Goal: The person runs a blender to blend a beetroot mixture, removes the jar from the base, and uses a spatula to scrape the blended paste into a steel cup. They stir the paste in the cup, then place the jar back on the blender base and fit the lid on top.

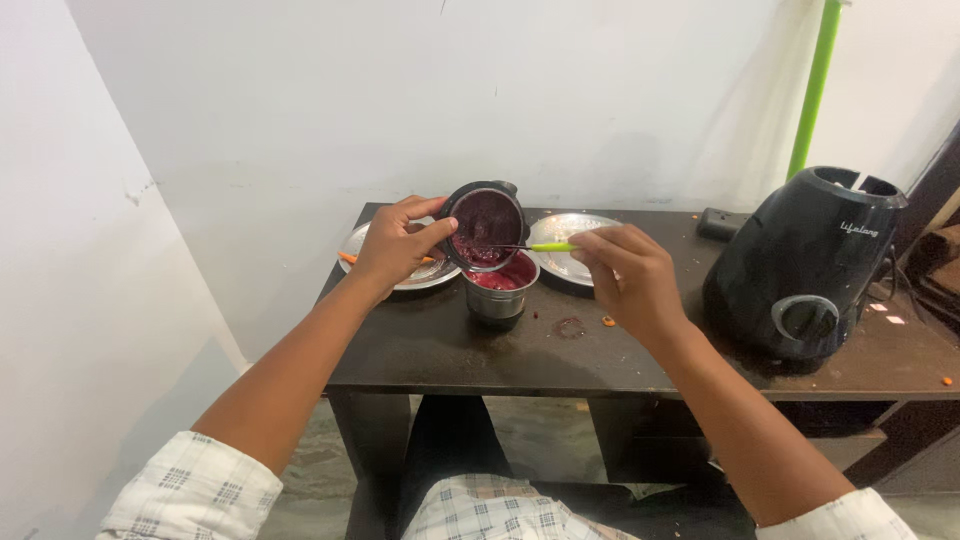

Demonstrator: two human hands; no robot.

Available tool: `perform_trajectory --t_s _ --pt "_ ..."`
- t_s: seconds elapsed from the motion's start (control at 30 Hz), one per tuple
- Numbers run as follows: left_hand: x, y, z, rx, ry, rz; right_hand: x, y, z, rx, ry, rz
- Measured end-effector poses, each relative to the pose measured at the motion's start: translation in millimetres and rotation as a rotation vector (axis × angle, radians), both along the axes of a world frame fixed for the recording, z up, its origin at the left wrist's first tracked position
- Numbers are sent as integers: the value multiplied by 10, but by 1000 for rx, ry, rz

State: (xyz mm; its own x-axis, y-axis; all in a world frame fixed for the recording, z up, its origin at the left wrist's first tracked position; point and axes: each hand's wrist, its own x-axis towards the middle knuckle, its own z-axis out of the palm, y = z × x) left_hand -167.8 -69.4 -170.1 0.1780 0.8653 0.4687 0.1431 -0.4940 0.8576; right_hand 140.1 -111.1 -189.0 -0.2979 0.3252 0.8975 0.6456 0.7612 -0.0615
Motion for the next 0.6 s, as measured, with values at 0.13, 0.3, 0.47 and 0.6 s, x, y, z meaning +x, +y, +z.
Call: perform_trajectory --t_s 0.13,0.3,0.47,0.6 --pt "-7 -1 -5 37 49 48 60 43 48 145 -13 -64" --pt "34 -2 16 129 91 144 90 -7 46 152 -99 -43" --pt "75 -65 -11 344 159 151 68 -116 42 201 -78 -200" --pt "154 -115 -23 444 194 132 25 -202 -46 153 -36 -158"
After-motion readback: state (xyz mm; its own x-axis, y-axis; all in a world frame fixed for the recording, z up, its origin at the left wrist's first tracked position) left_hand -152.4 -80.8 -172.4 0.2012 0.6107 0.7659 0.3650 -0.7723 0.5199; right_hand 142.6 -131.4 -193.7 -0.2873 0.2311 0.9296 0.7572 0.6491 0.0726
